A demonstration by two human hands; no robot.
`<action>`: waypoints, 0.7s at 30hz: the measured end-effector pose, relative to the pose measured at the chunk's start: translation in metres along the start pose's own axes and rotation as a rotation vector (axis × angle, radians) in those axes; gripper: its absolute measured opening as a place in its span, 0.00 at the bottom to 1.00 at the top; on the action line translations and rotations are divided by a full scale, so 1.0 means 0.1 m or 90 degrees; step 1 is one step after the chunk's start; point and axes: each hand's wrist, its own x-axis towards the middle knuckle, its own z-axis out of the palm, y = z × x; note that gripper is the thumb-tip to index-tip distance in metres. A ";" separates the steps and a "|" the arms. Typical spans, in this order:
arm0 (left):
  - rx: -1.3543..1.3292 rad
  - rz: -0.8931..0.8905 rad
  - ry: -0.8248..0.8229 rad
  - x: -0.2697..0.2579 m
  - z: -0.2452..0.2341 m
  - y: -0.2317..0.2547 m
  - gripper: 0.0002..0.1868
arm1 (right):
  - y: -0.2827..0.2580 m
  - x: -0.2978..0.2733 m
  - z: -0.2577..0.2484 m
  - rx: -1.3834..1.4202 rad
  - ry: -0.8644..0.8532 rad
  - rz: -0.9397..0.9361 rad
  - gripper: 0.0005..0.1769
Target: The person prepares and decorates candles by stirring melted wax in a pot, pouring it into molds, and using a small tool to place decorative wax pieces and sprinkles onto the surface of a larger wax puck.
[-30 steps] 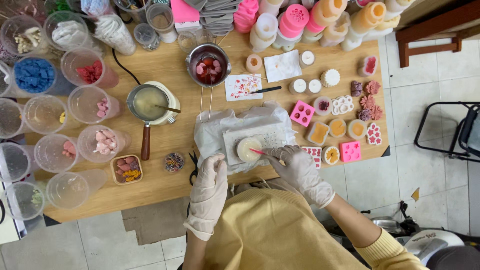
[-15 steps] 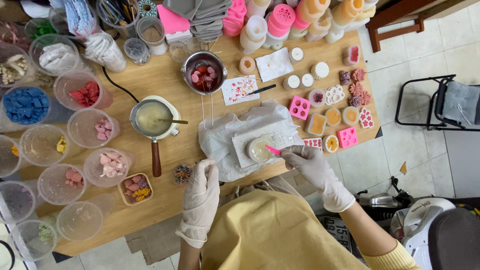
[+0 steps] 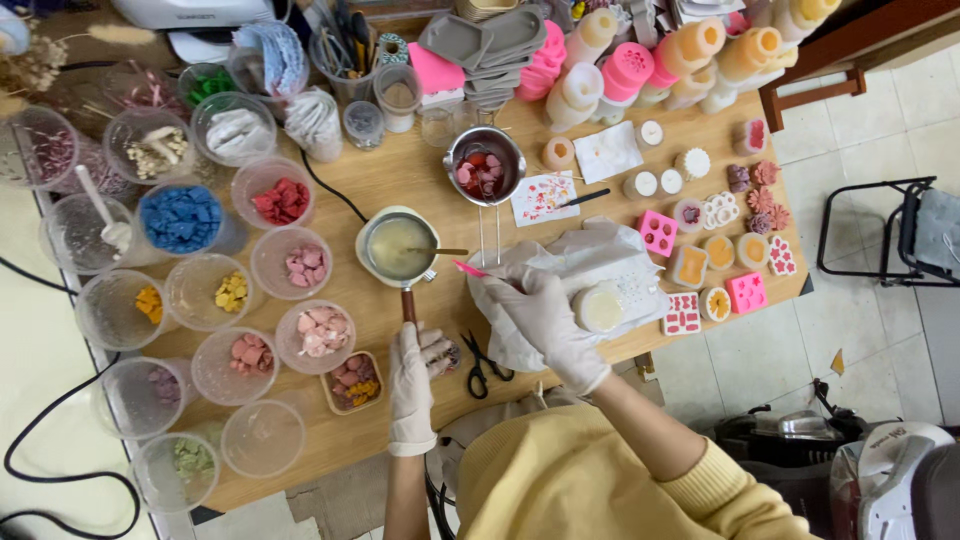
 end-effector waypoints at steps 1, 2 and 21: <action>-0.060 -0.046 -0.033 0.06 0.00 -0.05 0.24 | 0.05 0.05 0.18 -0.080 0.044 -0.023 0.11; -0.120 -0.092 -0.068 0.09 0.01 -0.10 0.25 | 0.12 0.10 0.33 -0.161 0.089 -0.046 0.10; -0.199 -0.106 0.064 0.29 0.21 -0.31 0.20 | 0.45 0.26 0.37 -0.919 0.127 -0.688 0.30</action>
